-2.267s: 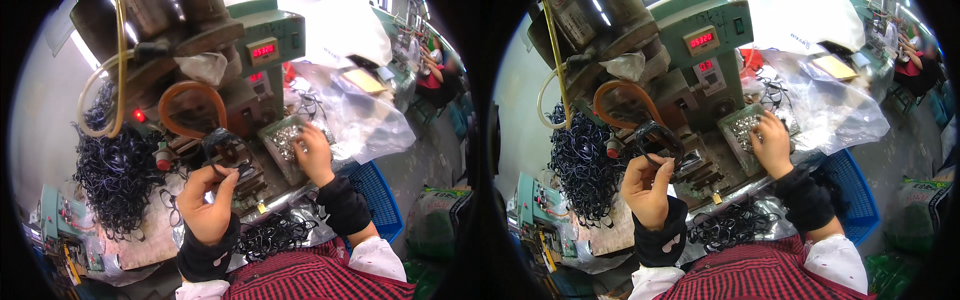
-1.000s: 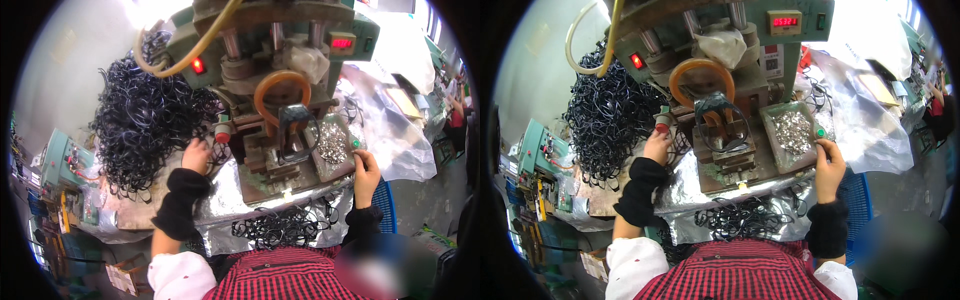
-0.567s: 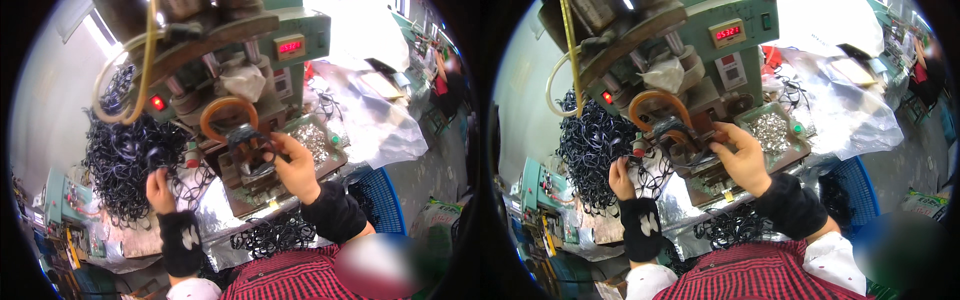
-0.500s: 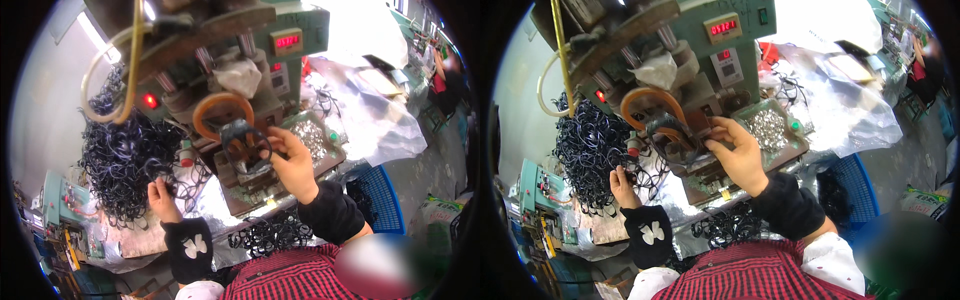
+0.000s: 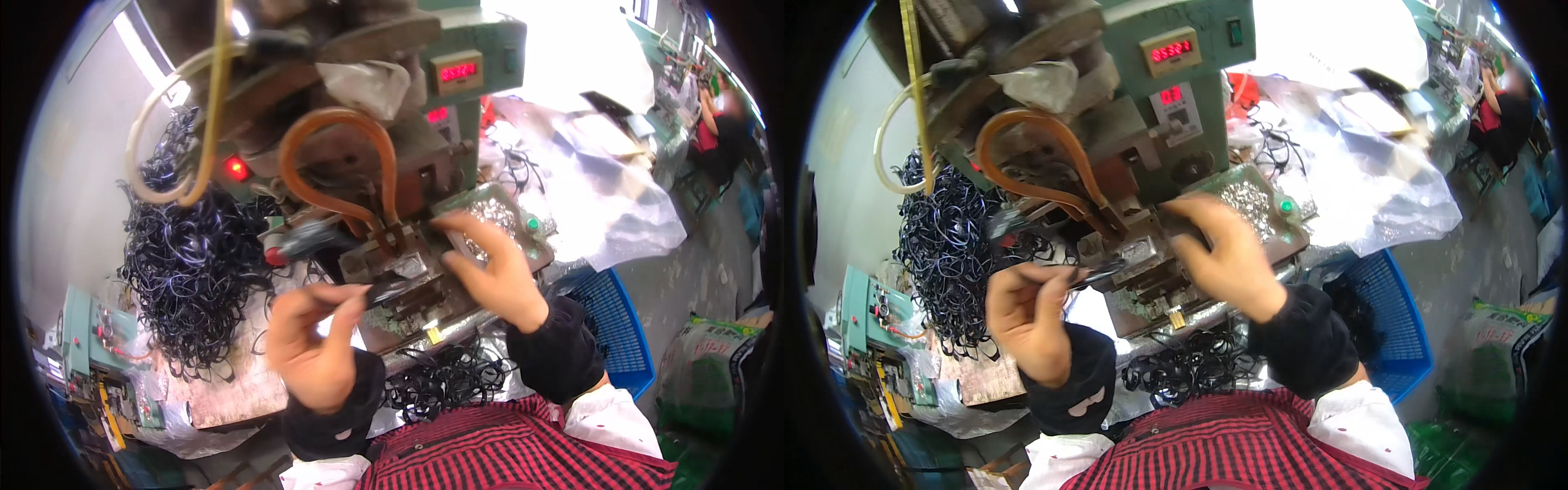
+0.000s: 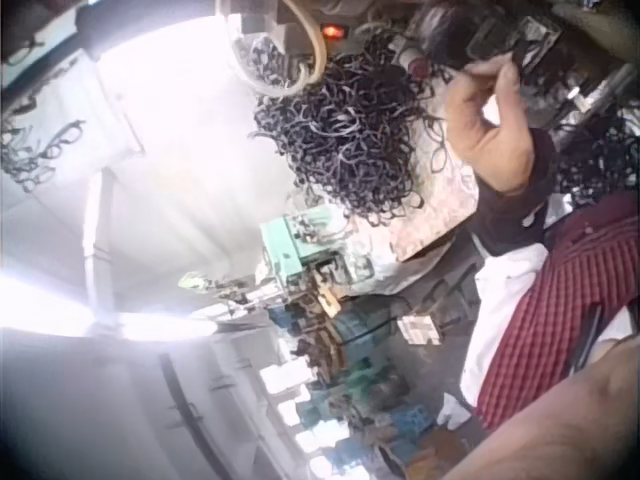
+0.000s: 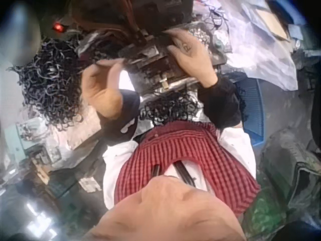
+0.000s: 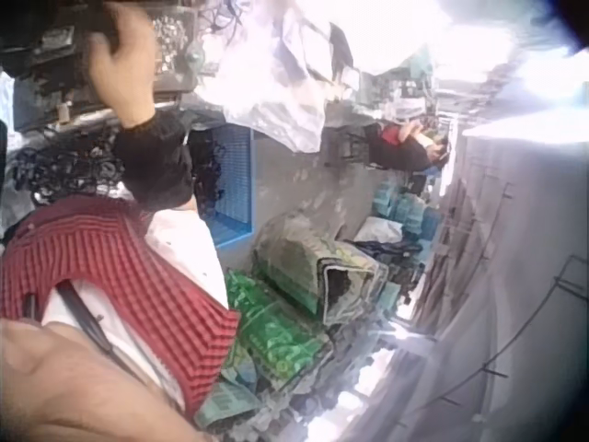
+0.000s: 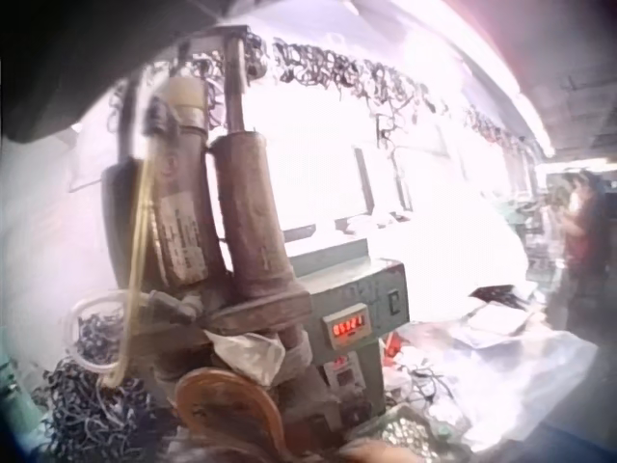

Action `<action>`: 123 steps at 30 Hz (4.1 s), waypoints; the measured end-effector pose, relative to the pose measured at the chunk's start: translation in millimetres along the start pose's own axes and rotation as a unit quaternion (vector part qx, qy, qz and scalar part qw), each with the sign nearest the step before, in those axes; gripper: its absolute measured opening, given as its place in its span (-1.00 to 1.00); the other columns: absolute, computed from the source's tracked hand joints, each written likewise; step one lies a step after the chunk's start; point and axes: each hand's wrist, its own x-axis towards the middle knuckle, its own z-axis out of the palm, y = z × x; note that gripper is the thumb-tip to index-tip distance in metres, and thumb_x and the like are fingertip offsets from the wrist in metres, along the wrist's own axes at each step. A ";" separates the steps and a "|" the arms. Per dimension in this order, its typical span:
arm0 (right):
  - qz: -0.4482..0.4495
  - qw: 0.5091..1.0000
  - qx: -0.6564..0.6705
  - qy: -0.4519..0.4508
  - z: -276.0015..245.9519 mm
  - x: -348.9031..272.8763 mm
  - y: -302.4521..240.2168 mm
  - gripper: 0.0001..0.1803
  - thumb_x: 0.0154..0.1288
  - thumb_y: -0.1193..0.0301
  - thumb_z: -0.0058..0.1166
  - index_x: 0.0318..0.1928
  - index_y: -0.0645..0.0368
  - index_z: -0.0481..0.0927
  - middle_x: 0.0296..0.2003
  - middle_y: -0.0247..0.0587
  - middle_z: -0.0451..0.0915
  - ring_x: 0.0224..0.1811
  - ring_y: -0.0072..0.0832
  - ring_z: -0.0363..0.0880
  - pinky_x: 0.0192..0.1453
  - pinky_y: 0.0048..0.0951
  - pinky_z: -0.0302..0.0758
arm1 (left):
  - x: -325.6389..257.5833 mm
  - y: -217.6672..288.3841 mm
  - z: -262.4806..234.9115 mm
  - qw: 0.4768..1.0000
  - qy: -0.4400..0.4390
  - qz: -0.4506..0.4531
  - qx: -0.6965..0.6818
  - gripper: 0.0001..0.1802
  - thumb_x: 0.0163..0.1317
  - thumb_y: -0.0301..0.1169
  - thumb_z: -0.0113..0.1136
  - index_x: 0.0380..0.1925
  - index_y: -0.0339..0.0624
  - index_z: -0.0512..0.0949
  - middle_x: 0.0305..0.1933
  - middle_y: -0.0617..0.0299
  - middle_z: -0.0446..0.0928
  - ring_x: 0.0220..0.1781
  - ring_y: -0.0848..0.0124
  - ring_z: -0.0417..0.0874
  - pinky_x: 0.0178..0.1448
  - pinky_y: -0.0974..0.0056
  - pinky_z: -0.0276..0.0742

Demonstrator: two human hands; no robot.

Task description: The person inserts small metal components into black plastic housings using a press machine. The person repeatedly picks components from a tray, places them into the machine, and removes the assembled units.

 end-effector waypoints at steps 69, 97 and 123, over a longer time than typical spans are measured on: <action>0.139 0.933 0.327 0.053 47.9 -5.7 -40.5 -0.46 0.20 0.62 0.17 0.22 0.34 0.40 0.02 -0.11 0.61 0.04 -0.52 0.59 0.17 -0.47 0.47 | 30.6 -5.3 -39.4 0.995 0.047 0.083 -0.027 -0.86 0.32 -0.69 0.04 -0.15 -0.33 0.42 -0.23 0.15 0.48 -0.19 0.35 0.58 0.03 0.28 0.55; 0.072 0.971 -0.150 0.170 -17.0 -17.3 103.8 -0.84 0.31 0.53 0.13 -0.12 0.26 0.64 -0.25 -0.09 0.70 -0.21 -0.31 0.67 -0.07 -0.40 0.53 | -29.8 -2.3 -62.9 0.914 0.155 0.097 0.362 -0.75 -0.02 -0.70 0.31 -0.31 -0.21 0.61 -0.18 0.13 0.64 -0.12 0.24 0.60 0.08 0.21 0.45; 0.061 0.987 0.117 0.087 3.3 -9.1 6.0 -0.80 0.20 0.60 0.21 -0.14 0.32 0.69 -0.23 -0.14 0.72 -0.17 -0.50 0.65 -0.01 -0.52 0.52 | -9.0 -80.9 -91.1 0.994 0.016 -0.099 0.038 -0.87 0.35 -0.67 0.08 -0.15 -0.26 0.46 -0.19 0.31 0.52 -0.19 0.56 0.57 -0.03 0.46 0.50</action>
